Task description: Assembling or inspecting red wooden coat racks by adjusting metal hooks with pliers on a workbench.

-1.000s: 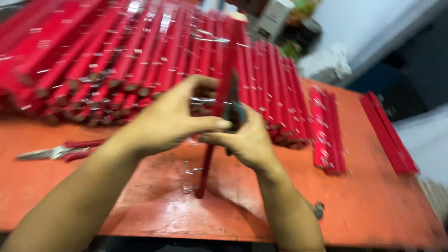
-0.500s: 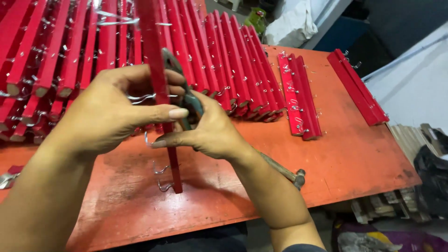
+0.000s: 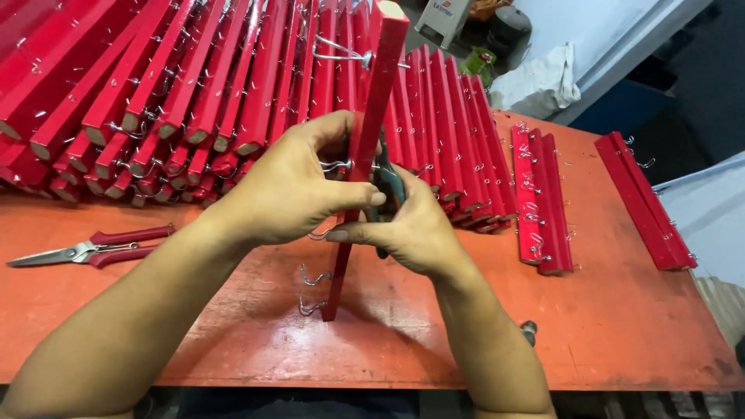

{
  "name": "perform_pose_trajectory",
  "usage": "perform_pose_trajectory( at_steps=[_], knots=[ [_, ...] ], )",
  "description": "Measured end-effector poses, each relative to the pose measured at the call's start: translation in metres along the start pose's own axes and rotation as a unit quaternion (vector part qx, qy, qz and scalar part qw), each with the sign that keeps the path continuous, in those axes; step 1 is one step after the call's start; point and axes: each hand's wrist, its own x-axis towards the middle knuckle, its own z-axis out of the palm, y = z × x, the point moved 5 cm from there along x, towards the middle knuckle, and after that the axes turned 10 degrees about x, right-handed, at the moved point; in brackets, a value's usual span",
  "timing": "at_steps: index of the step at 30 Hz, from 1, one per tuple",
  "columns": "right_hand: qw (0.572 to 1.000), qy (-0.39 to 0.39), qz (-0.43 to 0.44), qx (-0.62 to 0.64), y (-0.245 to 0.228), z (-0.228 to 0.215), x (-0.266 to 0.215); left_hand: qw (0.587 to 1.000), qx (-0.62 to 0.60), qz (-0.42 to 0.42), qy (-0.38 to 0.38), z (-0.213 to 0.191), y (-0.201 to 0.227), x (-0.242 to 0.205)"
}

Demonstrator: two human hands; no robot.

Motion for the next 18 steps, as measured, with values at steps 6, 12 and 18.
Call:
perform_pose_trajectory(
  at_steps=[6,12,18],
  knots=[
    [0.965,-0.153,-0.034,-0.210,-0.025,-0.043,0.001,0.996,-0.080,-0.031,-0.029,-0.016,-0.012,0.005],
    [0.854,-0.198,0.011,-0.480,-0.071,-0.037,-0.016,0.989,-0.086,-0.119,-0.016,-0.032,-0.010,-0.007],
    [0.825,-0.208,0.031,-0.524,-0.078,-0.023,-0.014,0.989,-0.130,-0.063,-0.031,-0.036,-0.018,-0.009]
  ],
)
